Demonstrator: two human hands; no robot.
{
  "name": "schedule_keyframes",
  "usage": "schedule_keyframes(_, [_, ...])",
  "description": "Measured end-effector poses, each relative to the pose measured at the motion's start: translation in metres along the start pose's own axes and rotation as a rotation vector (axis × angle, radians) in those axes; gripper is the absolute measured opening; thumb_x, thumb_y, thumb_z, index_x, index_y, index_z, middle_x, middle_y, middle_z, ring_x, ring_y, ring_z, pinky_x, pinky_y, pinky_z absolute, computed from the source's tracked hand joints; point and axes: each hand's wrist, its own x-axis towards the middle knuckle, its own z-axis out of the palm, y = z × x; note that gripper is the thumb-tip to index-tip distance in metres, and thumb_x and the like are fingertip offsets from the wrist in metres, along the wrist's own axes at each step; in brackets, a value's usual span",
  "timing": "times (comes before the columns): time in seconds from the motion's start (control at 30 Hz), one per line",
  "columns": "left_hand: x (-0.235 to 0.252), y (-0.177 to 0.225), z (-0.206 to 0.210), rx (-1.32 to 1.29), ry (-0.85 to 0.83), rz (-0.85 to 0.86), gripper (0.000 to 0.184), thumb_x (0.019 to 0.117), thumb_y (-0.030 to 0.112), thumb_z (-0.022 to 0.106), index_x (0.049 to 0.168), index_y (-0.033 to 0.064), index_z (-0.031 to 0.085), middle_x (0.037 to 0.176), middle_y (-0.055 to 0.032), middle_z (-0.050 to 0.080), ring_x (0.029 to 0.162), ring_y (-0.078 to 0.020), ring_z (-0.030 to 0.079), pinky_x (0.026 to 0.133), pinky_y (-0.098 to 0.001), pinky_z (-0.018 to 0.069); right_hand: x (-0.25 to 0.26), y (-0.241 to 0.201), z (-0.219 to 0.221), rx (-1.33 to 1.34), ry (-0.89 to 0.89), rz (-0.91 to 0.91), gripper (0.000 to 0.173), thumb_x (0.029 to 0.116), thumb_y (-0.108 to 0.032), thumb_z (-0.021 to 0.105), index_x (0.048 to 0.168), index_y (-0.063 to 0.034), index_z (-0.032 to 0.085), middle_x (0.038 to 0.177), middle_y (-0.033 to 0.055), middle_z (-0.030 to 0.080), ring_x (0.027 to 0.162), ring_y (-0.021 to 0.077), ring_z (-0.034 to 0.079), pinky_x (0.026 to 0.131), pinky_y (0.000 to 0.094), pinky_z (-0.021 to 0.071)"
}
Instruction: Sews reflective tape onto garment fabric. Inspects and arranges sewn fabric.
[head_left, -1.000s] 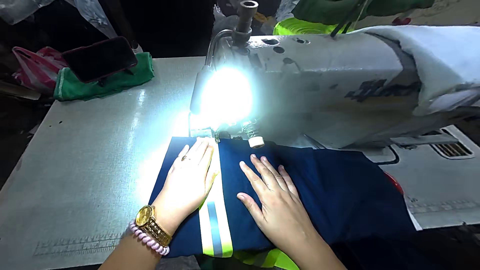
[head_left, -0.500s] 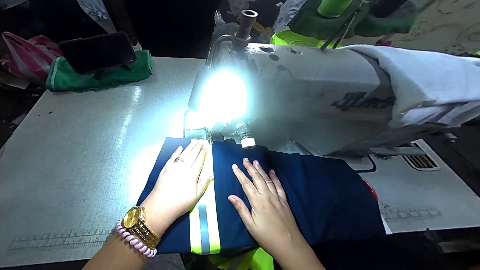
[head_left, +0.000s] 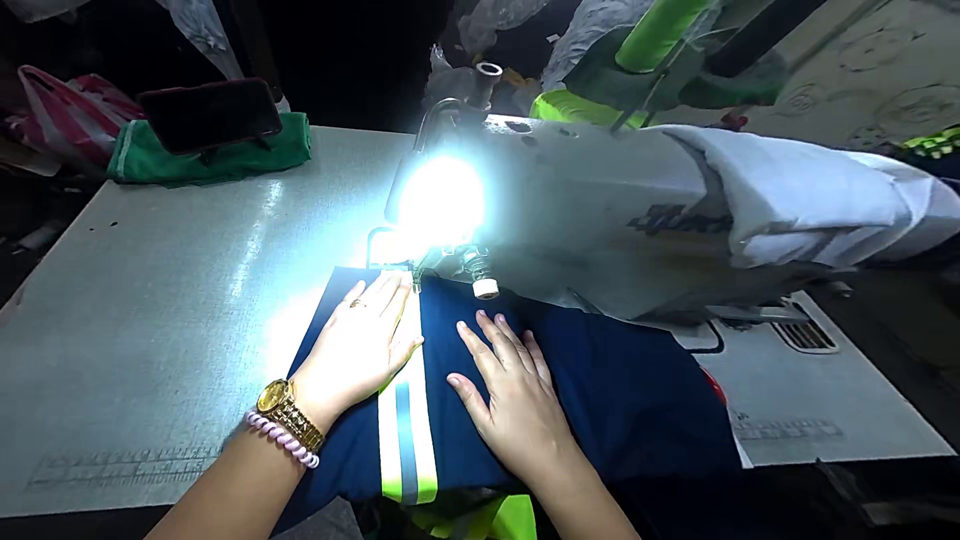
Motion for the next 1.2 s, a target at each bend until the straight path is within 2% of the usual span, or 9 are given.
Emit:
schedule_keyframes(0.07, [0.001, 0.000, -0.006, -0.090, -0.004, -0.018, 0.063, 0.1062, 0.046, 0.032, 0.159, 0.0129, 0.039, 0.165, -0.0029, 0.036, 0.153, -0.0173, 0.031, 0.125, -0.0509, 0.0220, -0.004, 0.000, -0.001, 0.042, 0.050, -0.033, 0.055, 0.1034, -0.052, 0.042, 0.143, -0.0210, 0.063, 0.149, 0.0048, 0.058, 0.144, 0.0284, 0.048, 0.118, 0.0608, 0.0337])
schedule_keyframes(0.17, [0.011, -0.002, -0.014, -0.202, 0.153, -0.078, 0.043, 0.1072, 0.027, 0.043, 0.144, 0.0123, 0.058, 0.144, -0.0062, 0.060, 0.134, -0.0244, 0.055, 0.112, -0.0512, 0.0424, -0.009, 0.001, -0.002, 0.072, 0.062, -0.053, 0.049, 0.1035, -0.049, 0.045, 0.136, -0.0207, 0.069, 0.144, 0.0043, 0.062, 0.140, 0.0282, 0.053, 0.117, 0.0567, 0.0384])
schedule_keyframes(0.23, [0.017, -0.003, -0.019, -0.168, 0.153, -0.111, 0.039, 0.1076, 0.025, 0.047, 0.141, 0.0112, 0.061, 0.138, -0.0103, 0.063, 0.128, -0.0301, 0.059, 0.106, -0.0539, 0.0455, -0.009, 0.000, -0.002, 0.069, 0.050, -0.039, 0.050, 0.1034, -0.050, 0.044, 0.136, -0.0218, 0.069, 0.145, 0.0039, 0.062, 0.141, 0.0278, 0.052, 0.117, 0.0558, 0.0385])
schedule_keyframes(0.43, [0.018, -0.004, -0.003, -0.009, 0.110, -0.054, 0.045, 0.1083, 0.032, 0.043, 0.146, 0.0135, 0.058, 0.147, -0.0101, 0.057, 0.138, -0.0297, 0.052, 0.114, -0.0521, 0.0397, -0.007, 0.000, -0.002, 0.066, 0.040, -0.017, 0.051, 0.1035, -0.052, 0.042, 0.137, -0.0240, 0.068, 0.147, 0.0026, 0.060, 0.141, 0.0267, 0.052, 0.117, 0.0550, 0.0382])
schedule_keyframes(0.6, [0.017, -0.003, -0.002, 0.042, 0.169, -0.045, 0.042, 0.1022, 0.024, 0.049, 0.142, 0.0173, 0.062, 0.147, -0.0142, 0.056, 0.137, -0.0355, 0.052, 0.109, -0.0609, 0.0409, -0.006, 0.000, -0.001, 0.059, 0.052, -0.019, 0.051, 0.1030, -0.053, 0.042, 0.137, -0.0244, 0.068, 0.147, 0.0023, 0.060, 0.142, 0.0267, 0.051, 0.117, 0.0546, 0.0382])
schedule_keyframes(0.77, [0.018, -0.004, -0.007, 0.029, 0.160, -0.018, 0.038, 0.0974, 0.019, 0.057, 0.134, 0.0187, 0.068, 0.141, -0.0134, 0.060, 0.128, -0.0362, 0.057, 0.105, -0.0617, 0.0417, -0.006, 0.000, -0.001, 0.065, 0.053, -0.018, 0.051, 0.1029, -0.053, 0.043, 0.136, -0.0239, 0.069, 0.146, 0.0028, 0.061, 0.141, 0.0272, 0.052, 0.117, 0.0549, 0.0389])
schedule_keyframes(0.9, [0.018, -0.007, -0.004, -0.045, 0.168, -0.036, 0.034, 0.1028, 0.024, 0.048, 0.128, 0.0140, 0.067, 0.134, -0.0057, 0.064, 0.127, -0.0253, 0.059, 0.108, -0.0531, 0.0434, -0.006, -0.001, 0.000, 0.072, 0.051, -0.008, 0.050, 0.1029, -0.053, 0.042, 0.136, -0.0251, 0.068, 0.146, 0.0022, 0.061, 0.141, 0.0269, 0.051, 0.117, 0.0548, 0.0387])
schedule_keyframes(1.0, [0.017, -0.007, -0.006, -0.079, 0.152, -0.053, 0.038, 0.1048, 0.026, 0.045, 0.136, 0.0148, 0.064, 0.138, -0.0056, 0.063, 0.131, -0.0246, 0.056, 0.112, -0.0531, 0.0404, -0.006, -0.001, 0.001, 0.070, 0.059, -0.008, 0.051, 0.1027, -0.053, 0.043, 0.136, -0.0249, 0.069, 0.146, 0.0021, 0.061, 0.141, 0.0267, 0.051, 0.117, 0.0547, 0.0388])
schedule_keyframes(1.2, [0.018, -0.007, -0.007, -0.114, 0.173, 0.007, 0.022, 0.0965, 0.015, 0.057, 0.111, 0.0166, 0.074, 0.135, -0.0025, 0.063, 0.129, -0.0254, 0.057, 0.106, -0.0556, 0.0434, -0.006, 0.000, 0.001, 0.058, 0.061, -0.016, 0.050, 0.1029, -0.052, 0.043, 0.135, -0.0246, 0.069, 0.146, 0.0025, 0.061, 0.141, 0.0276, 0.052, 0.116, 0.0553, 0.0393])
